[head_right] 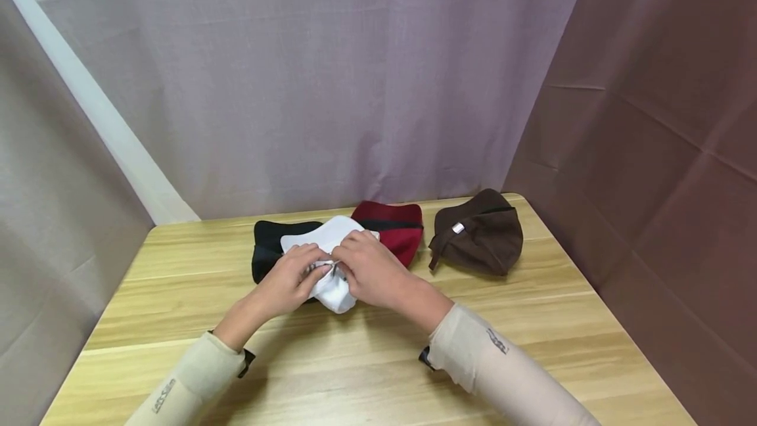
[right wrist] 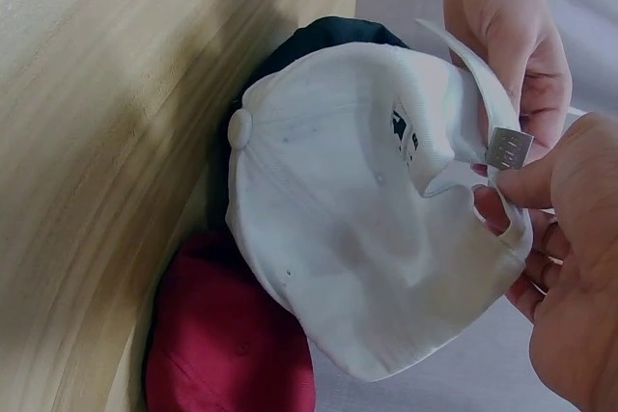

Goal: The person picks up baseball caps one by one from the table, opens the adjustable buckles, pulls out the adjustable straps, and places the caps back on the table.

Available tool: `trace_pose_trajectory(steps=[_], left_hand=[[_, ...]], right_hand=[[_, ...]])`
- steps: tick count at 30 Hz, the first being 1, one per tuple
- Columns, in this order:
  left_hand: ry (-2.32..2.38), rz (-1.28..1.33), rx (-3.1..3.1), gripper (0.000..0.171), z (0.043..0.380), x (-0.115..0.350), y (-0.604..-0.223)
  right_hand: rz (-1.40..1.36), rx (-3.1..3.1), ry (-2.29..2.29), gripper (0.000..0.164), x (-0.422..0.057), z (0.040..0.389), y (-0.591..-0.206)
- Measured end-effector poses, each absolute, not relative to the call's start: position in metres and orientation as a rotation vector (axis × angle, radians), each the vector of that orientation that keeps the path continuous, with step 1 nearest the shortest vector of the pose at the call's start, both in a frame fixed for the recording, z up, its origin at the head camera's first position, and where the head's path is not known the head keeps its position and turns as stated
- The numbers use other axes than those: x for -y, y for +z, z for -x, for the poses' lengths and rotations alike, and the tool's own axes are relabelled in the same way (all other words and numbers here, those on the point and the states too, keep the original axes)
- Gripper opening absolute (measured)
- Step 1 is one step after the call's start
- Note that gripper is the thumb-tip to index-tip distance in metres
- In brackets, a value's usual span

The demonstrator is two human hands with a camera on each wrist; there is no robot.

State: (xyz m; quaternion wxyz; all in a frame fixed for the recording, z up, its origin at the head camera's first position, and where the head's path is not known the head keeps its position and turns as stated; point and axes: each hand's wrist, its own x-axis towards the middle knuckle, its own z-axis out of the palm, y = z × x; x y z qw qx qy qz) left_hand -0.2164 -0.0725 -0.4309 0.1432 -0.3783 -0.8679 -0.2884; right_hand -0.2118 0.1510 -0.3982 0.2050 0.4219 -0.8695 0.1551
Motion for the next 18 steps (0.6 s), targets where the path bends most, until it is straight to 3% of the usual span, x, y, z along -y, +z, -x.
trace_pose_trajectory(steps=[18], left_hand=[[-0.863, 1.109, 2.463, 0.012, 0.2182, 0.0747, -0.4339]], right_hand=[[-1.18, 2.407, 0.552, 0.017, -0.1513, 0.2113, -0.3971]])
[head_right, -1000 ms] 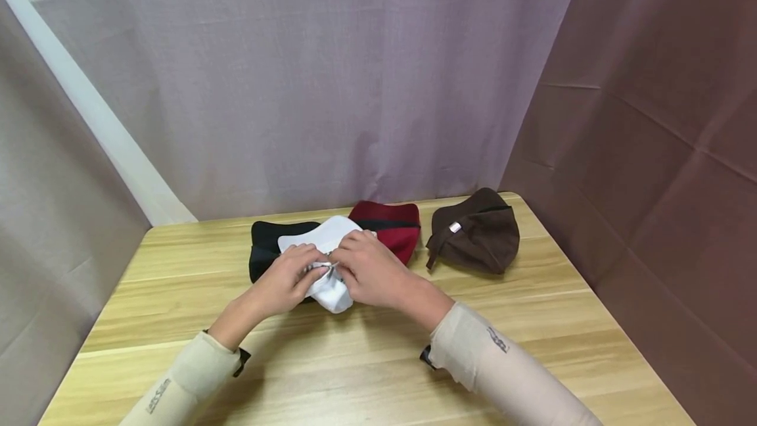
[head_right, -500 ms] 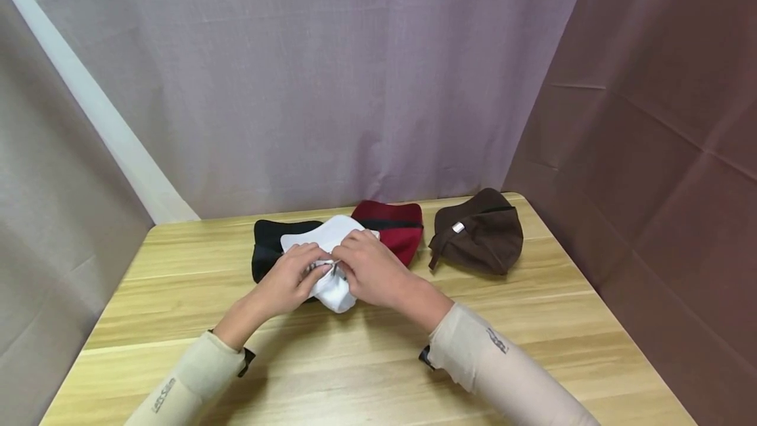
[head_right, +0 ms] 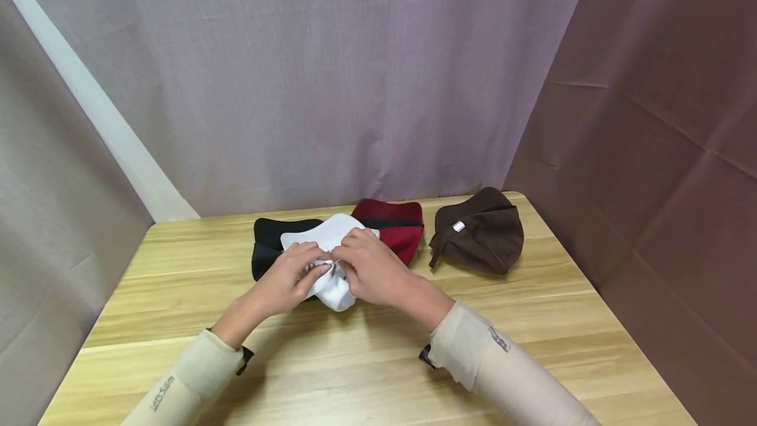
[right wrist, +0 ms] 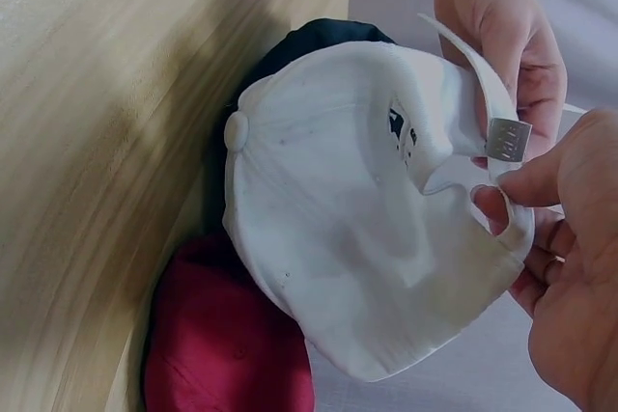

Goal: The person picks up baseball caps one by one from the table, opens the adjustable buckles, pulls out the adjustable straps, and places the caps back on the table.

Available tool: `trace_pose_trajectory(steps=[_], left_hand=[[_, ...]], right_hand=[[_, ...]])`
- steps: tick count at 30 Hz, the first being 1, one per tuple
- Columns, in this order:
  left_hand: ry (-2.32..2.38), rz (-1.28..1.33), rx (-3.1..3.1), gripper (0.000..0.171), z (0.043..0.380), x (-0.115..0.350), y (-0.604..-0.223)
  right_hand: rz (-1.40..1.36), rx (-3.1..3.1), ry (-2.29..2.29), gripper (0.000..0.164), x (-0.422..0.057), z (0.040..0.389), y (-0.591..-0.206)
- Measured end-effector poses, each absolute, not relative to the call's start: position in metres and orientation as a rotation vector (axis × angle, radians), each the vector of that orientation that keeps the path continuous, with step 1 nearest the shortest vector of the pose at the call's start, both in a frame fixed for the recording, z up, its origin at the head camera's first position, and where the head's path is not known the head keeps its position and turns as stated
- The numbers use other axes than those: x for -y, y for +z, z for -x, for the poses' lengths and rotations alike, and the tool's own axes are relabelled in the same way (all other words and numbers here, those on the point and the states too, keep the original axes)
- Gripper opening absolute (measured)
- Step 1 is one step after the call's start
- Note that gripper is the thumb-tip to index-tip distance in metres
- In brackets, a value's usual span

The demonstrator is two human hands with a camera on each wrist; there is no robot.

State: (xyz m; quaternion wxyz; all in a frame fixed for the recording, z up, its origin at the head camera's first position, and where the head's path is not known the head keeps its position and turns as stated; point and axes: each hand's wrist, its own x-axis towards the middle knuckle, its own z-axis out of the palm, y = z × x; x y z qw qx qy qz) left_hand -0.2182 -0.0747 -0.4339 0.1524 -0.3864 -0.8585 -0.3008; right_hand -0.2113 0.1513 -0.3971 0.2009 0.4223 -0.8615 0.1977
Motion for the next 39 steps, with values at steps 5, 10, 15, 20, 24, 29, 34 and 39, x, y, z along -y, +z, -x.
trace_pose_trajectory(steps=[5, 10, 15, 20, 24, 29, 34, 39], left_hand=[[-0.882, 1.118, 2.454, 0.011, 0.2196, 0.0761, -0.4336], [-0.887, 1.122, 2.456, 0.011, 0.2193, 0.0767, -0.4332], [-0.884, 1.122, 2.452, 0.01, 0.2191, 0.0761, -0.4333], [-0.895, 1.12, 2.443, 0.011, 0.2186, 0.076, -0.4343], [-0.902, 1.128, 2.427, 0.012, 0.2187, 0.0766, -0.4357], [-0.895, 1.124, 2.424, 0.011, 0.2195, 0.0767, -0.4367], [-0.899, 1.118, 2.428, 0.011, 0.22, 0.0769, -0.4364], [-0.889, 1.121, 2.429, 0.011, 0.2205, 0.0766, -0.4349]], right_hand=[[-1.182, 2.398, 0.568, 0.02, -0.1527, 0.2135, -0.3972], [-1.186, 2.395, 0.564, 0.022, -0.1546, 0.2151, -0.3984], [-1.182, 2.394, 0.568, 0.022, -0.1564, 0.2156, -0.4004], [-1.174, 2.391, 0.567, 0.02, -0.1566, 0.2146, -0.4007], [-1.177, 2.404, 0.564, 0.017, -0.1572, 0.2127, -0.4004], [-1.194, 2.405, 0.546, 0.009, -0.1562, 0.2122, -0.4002], [-1.193, 2.397, 0.527, 0.007, -0.1539, 0.2123, -0.4005], [-1.189, 2.364, 0.523, 0.008, -0.153, 0.2128, -0.403]])
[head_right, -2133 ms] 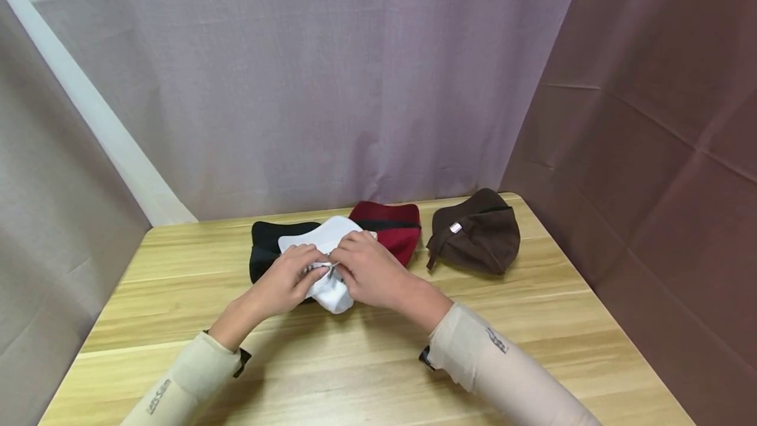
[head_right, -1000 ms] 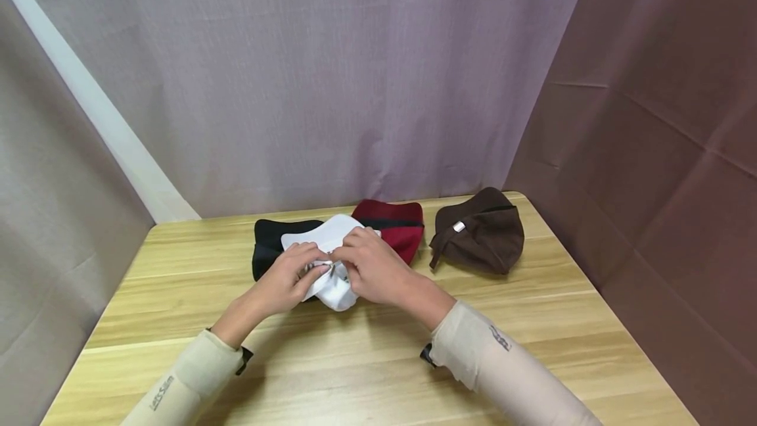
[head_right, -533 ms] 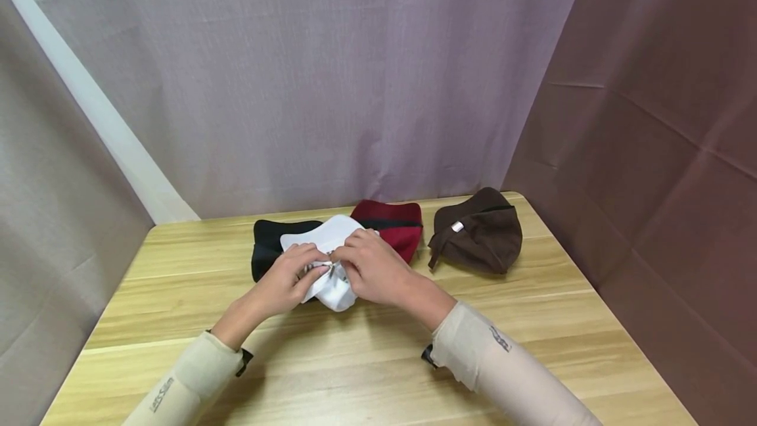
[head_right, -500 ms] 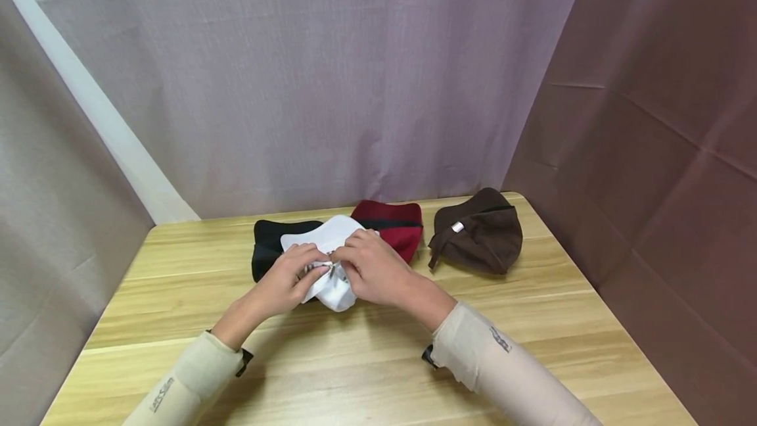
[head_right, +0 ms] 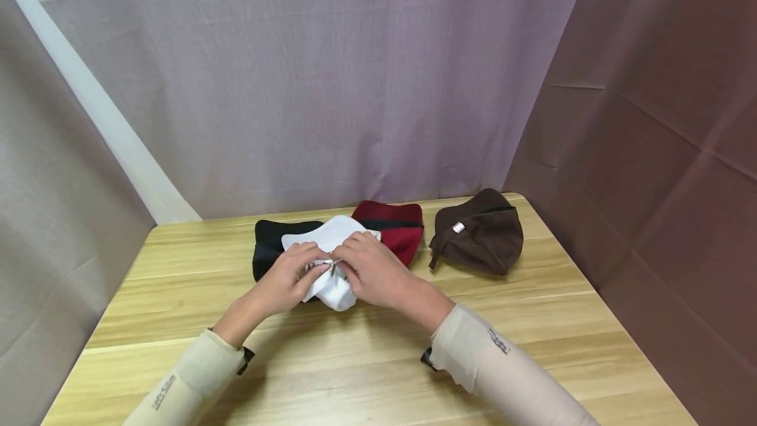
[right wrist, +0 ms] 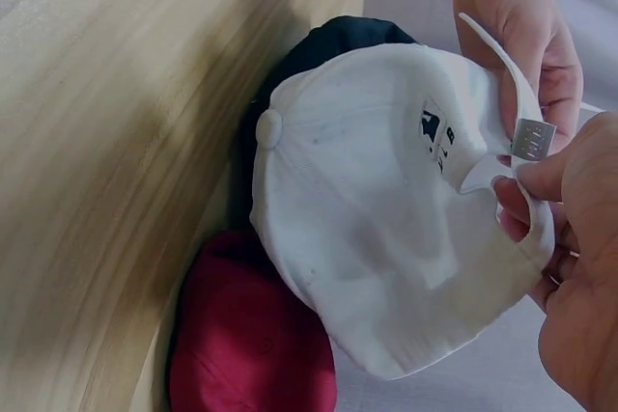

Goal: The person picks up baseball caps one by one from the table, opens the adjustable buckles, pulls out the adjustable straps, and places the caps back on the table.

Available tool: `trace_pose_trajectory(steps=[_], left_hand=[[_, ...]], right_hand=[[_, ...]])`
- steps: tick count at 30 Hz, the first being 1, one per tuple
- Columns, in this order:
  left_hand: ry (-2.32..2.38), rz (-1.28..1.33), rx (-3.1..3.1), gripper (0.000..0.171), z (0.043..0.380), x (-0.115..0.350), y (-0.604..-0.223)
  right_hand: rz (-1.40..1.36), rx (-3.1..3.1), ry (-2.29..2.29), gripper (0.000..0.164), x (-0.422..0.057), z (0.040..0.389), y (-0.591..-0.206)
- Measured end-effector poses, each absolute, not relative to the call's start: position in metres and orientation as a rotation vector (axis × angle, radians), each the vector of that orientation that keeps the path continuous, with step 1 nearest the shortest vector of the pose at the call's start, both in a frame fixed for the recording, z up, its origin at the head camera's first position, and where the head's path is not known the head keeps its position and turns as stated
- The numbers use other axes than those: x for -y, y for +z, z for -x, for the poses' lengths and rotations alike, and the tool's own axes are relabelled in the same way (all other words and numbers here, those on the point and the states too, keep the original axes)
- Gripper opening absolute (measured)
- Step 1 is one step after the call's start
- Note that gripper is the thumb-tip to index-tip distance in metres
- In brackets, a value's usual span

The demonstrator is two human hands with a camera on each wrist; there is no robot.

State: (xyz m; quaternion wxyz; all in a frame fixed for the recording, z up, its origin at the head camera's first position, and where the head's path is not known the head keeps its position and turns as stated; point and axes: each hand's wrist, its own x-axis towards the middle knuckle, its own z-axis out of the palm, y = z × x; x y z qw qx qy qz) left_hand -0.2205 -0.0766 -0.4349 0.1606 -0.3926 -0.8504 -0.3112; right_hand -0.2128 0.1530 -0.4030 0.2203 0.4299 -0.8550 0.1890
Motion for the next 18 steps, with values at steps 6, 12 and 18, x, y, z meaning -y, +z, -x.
trace_pose_trajectory(steps=[6, 12, 18], left_hand=[[-0.893, 1.126, 2.42, 0.01, 0.2198, 0.076, -0.434], [-0.887, 1.126, 2.437, 0.011, 0.2196, 0.0755, -0.4338], [-0.91, 1.121, 2.432, 0.01, 0.2195, 0.0759, -0.4351]], right_hand=[[-1.186, 2.363, 0.514, 0.011, -0.1536, 0.2131, -0.4033], [-1.174, 2.371, 0.501, 0.018, -0.1559, 0.2137, -0.4053], [-1.184, 2.353, 0.514, 0.022, -0.158, 0.2147, -0.4057]])
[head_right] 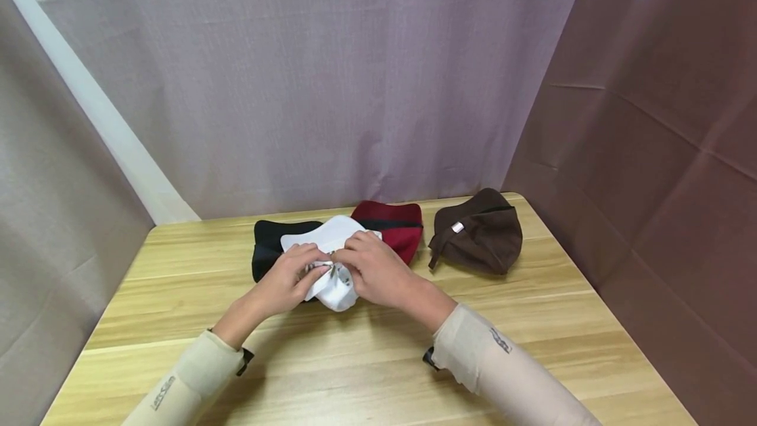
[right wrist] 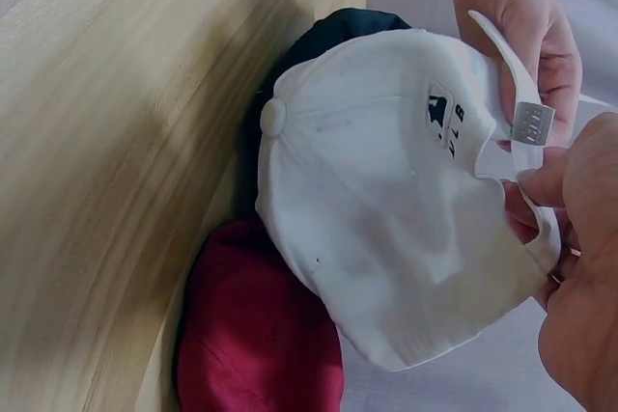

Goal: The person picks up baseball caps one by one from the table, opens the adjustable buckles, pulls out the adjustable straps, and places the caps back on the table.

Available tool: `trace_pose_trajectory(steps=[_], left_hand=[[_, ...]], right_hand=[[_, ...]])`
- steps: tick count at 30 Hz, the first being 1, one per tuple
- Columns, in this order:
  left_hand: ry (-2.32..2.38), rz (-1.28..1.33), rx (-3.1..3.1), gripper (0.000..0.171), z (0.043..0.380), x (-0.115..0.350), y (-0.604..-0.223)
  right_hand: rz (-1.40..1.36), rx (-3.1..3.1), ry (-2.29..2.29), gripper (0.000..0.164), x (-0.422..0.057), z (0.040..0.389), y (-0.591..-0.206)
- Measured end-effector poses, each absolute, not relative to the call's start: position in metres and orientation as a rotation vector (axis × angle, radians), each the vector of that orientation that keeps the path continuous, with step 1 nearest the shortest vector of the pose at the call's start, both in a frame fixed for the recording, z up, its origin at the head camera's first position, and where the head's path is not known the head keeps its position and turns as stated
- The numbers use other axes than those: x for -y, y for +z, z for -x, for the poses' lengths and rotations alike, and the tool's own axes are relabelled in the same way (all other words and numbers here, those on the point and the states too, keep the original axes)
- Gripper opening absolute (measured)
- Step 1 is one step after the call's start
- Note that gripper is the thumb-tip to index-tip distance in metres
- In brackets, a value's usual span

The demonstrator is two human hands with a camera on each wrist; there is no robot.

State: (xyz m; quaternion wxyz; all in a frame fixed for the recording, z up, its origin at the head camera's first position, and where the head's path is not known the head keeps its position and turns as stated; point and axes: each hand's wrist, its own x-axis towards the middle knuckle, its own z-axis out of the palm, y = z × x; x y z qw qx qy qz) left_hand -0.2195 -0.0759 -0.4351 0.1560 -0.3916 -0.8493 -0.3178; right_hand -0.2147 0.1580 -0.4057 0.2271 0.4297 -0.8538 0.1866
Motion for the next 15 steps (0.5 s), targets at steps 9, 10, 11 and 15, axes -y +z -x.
trace_pose_trajectory(steps=[9, 10, 11, 15], left_hand=[[-0.973, 1.108, 2.456, 0.011, 0.2198, 0.0745, -0.4371], [-0.972, 1.109, 2.458, 0.011, 0.22, 0.0745, -0.4372], [-0.97, 1.11, 2.46, 0.011, 0.2203, 0.0744, -0.4373], [-0.962, 1.113, 2.461, 0.011, 0.2209, 0.0747, -0.4376]], right_hand=[[-1.183, 2.353, 0.513, 0.021, -0.1612, 0.2148, -0.4066], [-1.181, 2.356, 0.51, 0.021, -0.1615, 0.2146, -0.4064], [-1.177, 2.359, 0.506, 0.021, -0.1618, 0.2145, -0.4064], [-1.168, 2.371, 0.496, 0.016, -0.1614, 0.2133, -0.405]])
